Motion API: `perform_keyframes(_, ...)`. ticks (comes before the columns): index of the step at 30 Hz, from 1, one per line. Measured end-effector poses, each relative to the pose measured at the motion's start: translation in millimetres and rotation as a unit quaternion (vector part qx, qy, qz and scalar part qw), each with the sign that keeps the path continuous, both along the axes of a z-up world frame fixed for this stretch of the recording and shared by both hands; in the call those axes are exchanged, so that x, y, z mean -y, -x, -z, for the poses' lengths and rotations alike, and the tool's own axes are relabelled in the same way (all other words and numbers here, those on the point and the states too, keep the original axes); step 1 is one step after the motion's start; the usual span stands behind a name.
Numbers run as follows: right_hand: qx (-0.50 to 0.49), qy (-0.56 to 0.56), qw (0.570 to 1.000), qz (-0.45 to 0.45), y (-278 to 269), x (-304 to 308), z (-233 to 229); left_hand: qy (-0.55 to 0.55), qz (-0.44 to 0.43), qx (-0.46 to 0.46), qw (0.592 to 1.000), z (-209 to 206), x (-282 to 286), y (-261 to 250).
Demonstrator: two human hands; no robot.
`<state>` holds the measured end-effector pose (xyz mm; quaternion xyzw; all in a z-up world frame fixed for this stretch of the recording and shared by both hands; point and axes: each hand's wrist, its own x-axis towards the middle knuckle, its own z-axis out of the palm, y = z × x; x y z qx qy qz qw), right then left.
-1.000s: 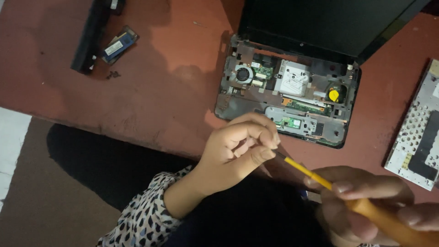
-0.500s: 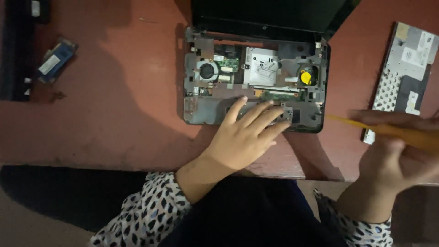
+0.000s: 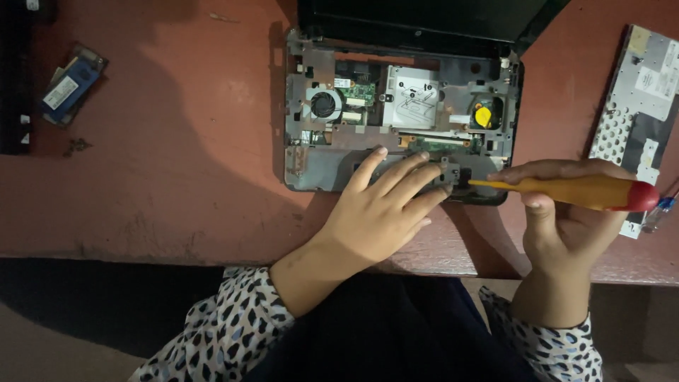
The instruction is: The person is using a screwdriver to work on the internal components of a disassembled laptop and then installs a plastic internal cover.
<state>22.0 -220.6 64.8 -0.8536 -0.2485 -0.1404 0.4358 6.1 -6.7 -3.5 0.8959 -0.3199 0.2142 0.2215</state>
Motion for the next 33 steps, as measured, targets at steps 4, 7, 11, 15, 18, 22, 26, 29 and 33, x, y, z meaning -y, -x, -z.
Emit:
perform_keyframes(4,0.020,-0.022,0.999,-0.024,0,2,6,0.006,-0.001,0.008,1.000,0,0,0)
perform_keyframes(7,0.013,-0.016,1.000,-0.018,0,0,5,0.006,-0.003,0.012,1.000,-1,0,0)
perform_keyframes(11,-0.017,0.014,1.000,-0.001,5,-2,-2,0.006,-0.005,0.010,1.000,-1,0,0)
perform_keyframes(15,-0.028,0.075,0.996,0.035,2,-3,-9,0.009,-0.005,0.008,1.000,-2,-1,0)
perform_keyframes(18,-0.091,-0.038,0.993,-0.058,-2,-8,-11,0.000,0.000,0.001,1.000,-4,-1,-1)
perform_keyframes(22,-0.102,-0.016,0.994,-0.032,-2,-15,-14,0.007,0.004,0.007,1.000,-3,-2,-1)
perform_keyframes(26,-0.098,-0.009,0.992,-0.076,1,-12,-22,0.003,-0.006,0.013,1.000,-2,-1,-1)
perform_keyframes(29,-0.078,-0.031,0.995,-0.061,2,16,-3,0.001,0.000,0.012,1.000,-1,-1,-1)
perform_keyframes(33,0.004,-0.028,0.997,-0.067,-15,20,18,0.001,-0.004,0.022,1.000,-5,-1,-1)
